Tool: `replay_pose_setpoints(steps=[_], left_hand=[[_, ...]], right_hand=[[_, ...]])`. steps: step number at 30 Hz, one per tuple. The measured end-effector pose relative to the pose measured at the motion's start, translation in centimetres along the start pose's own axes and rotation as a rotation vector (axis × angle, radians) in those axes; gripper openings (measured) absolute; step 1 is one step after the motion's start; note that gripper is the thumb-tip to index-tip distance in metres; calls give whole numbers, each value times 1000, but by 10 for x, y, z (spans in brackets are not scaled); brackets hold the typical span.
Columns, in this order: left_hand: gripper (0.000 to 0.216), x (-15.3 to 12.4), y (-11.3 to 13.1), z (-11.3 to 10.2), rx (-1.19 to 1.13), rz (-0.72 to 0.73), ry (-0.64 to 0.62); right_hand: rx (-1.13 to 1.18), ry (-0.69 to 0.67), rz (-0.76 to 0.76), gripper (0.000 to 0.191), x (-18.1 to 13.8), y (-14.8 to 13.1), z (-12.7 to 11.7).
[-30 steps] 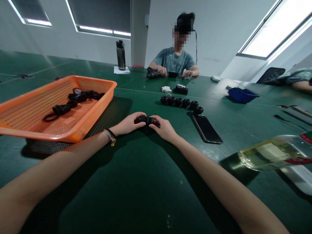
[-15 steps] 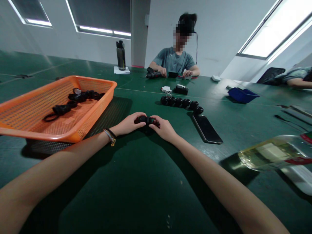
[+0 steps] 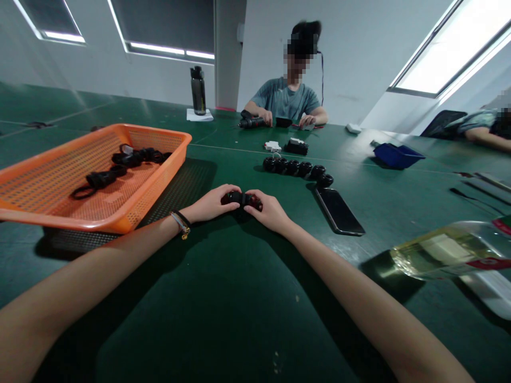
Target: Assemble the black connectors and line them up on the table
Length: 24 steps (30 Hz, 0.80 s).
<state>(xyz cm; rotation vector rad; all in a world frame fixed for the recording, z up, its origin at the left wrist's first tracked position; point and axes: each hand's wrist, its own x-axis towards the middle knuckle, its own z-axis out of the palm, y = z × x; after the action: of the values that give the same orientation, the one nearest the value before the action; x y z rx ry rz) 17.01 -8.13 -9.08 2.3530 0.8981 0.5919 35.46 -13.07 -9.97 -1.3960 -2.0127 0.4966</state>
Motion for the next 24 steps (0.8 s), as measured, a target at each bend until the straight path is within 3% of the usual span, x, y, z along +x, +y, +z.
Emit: replay_pose_setpoints(steps=[24], left_hand=[[39,1,-2,0,-8,-1,6]], right_hand=[[-17,7,28,26,2,1,1]])
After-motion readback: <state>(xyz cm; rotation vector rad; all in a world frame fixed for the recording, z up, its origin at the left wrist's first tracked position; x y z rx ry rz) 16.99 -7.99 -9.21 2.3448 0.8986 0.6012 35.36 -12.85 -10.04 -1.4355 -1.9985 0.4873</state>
